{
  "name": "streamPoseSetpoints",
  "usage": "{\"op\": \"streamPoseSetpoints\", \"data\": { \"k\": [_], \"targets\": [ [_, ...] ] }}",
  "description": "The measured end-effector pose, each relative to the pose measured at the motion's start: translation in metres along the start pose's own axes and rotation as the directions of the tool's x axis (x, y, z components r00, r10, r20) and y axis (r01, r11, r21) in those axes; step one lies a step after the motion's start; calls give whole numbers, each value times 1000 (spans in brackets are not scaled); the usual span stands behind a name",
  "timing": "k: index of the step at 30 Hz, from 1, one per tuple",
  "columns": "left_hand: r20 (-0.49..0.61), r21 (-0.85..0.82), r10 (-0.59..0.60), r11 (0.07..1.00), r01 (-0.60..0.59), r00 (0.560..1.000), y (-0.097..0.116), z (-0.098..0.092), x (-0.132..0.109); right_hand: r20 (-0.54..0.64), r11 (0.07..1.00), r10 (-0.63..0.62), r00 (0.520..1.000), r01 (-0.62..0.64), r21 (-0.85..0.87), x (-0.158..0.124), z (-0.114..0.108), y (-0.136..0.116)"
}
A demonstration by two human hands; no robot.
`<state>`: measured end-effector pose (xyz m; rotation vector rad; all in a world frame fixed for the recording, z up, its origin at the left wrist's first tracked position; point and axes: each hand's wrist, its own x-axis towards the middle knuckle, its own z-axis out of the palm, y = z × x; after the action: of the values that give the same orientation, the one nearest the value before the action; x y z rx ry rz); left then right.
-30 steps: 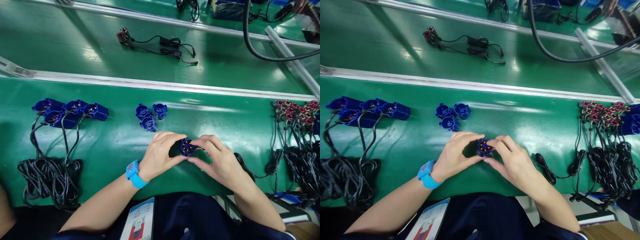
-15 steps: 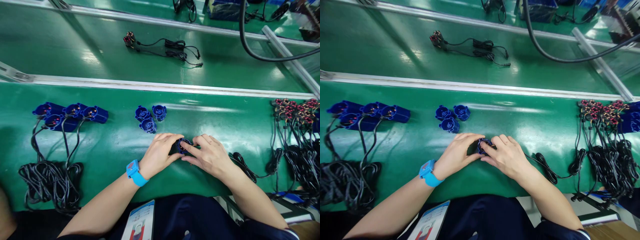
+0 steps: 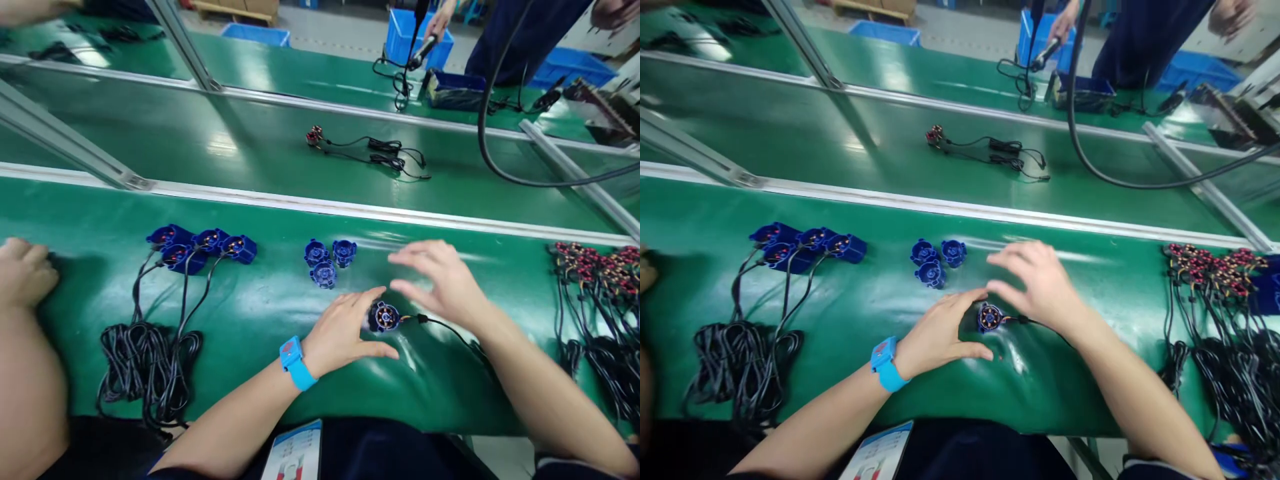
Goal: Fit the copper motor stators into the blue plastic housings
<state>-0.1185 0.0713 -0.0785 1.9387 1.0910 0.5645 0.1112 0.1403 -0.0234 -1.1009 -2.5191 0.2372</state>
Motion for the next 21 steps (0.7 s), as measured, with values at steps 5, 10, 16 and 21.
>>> {"op": "streamPoseSetpoints", "data": {
  "k": [5, 10, 16, 21],
  "targets": [
    [-43, -215, -5, 977, -4, 999, -8, -7, 6, 55, 955, 234, 971, -219, -200, 107, 15, 109],
    [-36, -317, -26, 948, 14, 999, -17, -16, 17, 81, 829, 499, 863, -447, -337, 191, 38, 190],
    [-102, -446, -134, 892, 75, 986, -23, -16, 18, 67, 756, 591, 804, -523, -393, 236, 52, 229],
    [-136, -514, -183, 854, 88, 974, -25, -11, 19, 41, 688, 646, 762, -557, -465, 235, 47, 245]
  ]
}}
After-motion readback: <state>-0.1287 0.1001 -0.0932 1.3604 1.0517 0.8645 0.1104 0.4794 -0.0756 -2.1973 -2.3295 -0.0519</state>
